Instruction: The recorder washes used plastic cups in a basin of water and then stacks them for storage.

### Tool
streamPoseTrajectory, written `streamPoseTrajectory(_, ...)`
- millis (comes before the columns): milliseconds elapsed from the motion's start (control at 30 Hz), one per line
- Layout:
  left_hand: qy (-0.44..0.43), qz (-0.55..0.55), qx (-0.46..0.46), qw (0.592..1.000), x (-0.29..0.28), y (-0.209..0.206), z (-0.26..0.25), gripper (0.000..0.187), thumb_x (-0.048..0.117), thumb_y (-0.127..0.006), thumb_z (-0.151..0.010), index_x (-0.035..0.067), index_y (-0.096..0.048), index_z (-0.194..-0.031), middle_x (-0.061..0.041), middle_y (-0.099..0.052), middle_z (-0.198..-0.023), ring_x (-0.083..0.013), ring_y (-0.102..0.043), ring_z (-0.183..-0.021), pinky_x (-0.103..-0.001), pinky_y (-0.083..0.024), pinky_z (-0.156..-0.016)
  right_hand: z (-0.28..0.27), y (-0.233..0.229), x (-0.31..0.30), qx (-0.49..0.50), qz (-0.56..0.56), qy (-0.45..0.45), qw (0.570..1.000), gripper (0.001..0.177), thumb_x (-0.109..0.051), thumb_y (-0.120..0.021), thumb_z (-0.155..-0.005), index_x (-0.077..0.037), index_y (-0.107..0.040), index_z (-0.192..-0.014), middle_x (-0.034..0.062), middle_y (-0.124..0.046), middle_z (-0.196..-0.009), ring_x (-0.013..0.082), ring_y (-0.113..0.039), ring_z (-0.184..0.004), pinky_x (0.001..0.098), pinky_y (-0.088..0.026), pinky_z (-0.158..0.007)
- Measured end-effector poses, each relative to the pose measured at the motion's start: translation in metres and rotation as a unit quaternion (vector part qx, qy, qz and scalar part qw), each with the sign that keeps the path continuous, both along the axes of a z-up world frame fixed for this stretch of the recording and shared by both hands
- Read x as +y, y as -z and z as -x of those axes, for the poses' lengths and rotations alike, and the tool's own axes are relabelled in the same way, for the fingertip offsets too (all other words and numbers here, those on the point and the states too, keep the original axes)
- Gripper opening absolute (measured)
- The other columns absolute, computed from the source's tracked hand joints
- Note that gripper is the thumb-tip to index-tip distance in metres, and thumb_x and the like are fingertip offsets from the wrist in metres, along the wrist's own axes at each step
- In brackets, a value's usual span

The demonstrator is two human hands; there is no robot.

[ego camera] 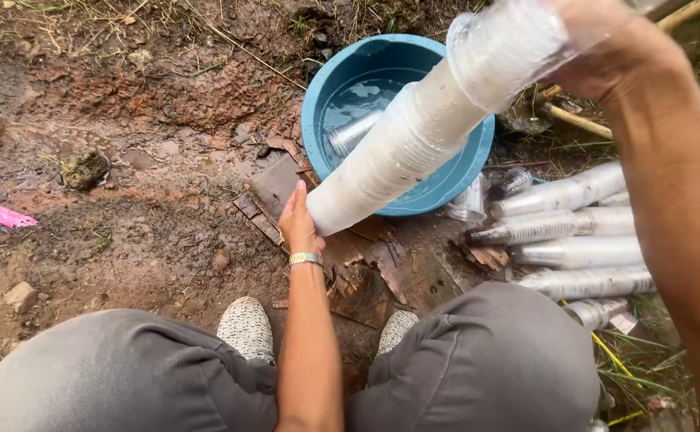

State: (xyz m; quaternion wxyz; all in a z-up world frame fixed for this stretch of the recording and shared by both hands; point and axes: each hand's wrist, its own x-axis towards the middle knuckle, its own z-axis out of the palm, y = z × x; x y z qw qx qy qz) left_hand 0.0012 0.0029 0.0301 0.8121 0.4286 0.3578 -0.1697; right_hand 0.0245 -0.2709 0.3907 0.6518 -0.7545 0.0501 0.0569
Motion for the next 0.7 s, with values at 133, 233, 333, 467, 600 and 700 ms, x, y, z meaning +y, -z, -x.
streamPoseTrajectory(133, -0.007, -0.006, -0.015, 1.000, -0.010, 0.012, -0.007, 0.060, 0.039, -0.080, -0.086, -0.003, -0.067, -0.126, -0.014, -0.075, -0.103, -0.0195, -0.070, -0.084, -0.034, -0.060, -0.072, 0.028, 0.015, -0.001, 0.045, 0.090, 0.019, 0.995, 0.009, -0.008, -0.068, -0.103, -0.002, -0.073, -0.106, 0.0118, -0.075, -0.106, 0.0151, -0.074, -0.088, 0.0290, -0.064, -0.084)
streamPoseTrajectory(233, -0.014, -0.003, -0.044, 0.999, -0.008, 0.013, -0.011, 0.064, 0.039, -0.083, -0.083, -0.005, -0.065, -0.125, -0.012, -0.077, -0.104, -0.0172, -0.073, -0.088, -0.031, -0.062, -0.076, 0.052, 0.007, 0.012, -0.162, -0.119, 0.127, 0.971, 0.033, -0.029, -0.067, -0.101, 0.001, -0.070, -0.114, 0.0176, -0.072, -0.105, 0.0243, -0.074, -0.093, 0.0436, -0.062, -0.086)
streamPoseTrajectory(333, 0.023, -0.050, -0.010, 0.998, -0.008, -0.001, -0.006, 0.061, 0.042, -0.079, -0.084, -0.001, -0.068, -0.126, -0.009, -0.072, -0.100, -0.0180, -0.064, -0.079, -0.032, -0.050, -0.063, 0.074, 0.018, 0.000, -0.176, -0.125, 0.234, 0.948, 0.049, -0.044, -0.069, -0.095, 0.000, -0.068, -0.115, 0.0173, -0.073, -0.100, 0.0266, -0.076, -0.093, 0.0477, -0.063, -0.086)
streamPoseTrajectory(467, 0.003, -0.009, -0.093, 0.996, -0.018, -0.001, -0.007, 0.056, 0.038, -0.081, -0.087, -0.002, -0.066, -0.125, -0.010, -0.072, -0.110, -0.0146, -0.067, -0.093, -0.027, -0.056, -0.079, 0.080, 0.053, -0.032, -0.261, 0.086, 0.218, 0.936, 0.038, -0.024, -0.079, -0.104, 0.003, -0.063, -0.125, 0.0127, -0.068, -0.107, 0.0250, -0.074, -0.103, 0.0461, -0.058, -0.100)
streamPoseTrajectory(600, -0.009, 0.059, -0.213, 0.975, -0.020, -0.030, -0.012, 0.059, 0.028, -0.085, -0.085, 0.001, -0.059, -0.131, -0.009, -0.068, -0.112, -0.0149, -0.066, -0.097, -0.029, -0.056, -0.084, 0.065, 0.088, -0.061, -0.366, 0.093, 0.254, 0.890, 0.032, -0.015, -0.086, -0.102, 0.000, -0.063, -0.118, 0.0091, -0.068, -0.103, 0.0226, -0.070, -0.090, 0.0443, -0.063, -0.088)
streamPoseTrajectory(700, -0.019, 0.051, -0.222, 0.974, -0.019, -0.047, -0.012, 0.060, 0.025, -0.084, -0.085, 0.003, -0.056, -0.133, -0.008, -0.069, -0.110, -0.0156, -0.068, -0.096, -0.029, -0.058, -0.083, 0.064, 0.099, -0.070, -0.352, 0.088, 0.310, 0.879, 0.026, -0.011, -0.087, -0.103, 0.001, -0.066, -0.111, 0.0095, -0.068, -0.099, 0.0221, -0.068, -0.082, 0.0403, -0.059, -0.082)
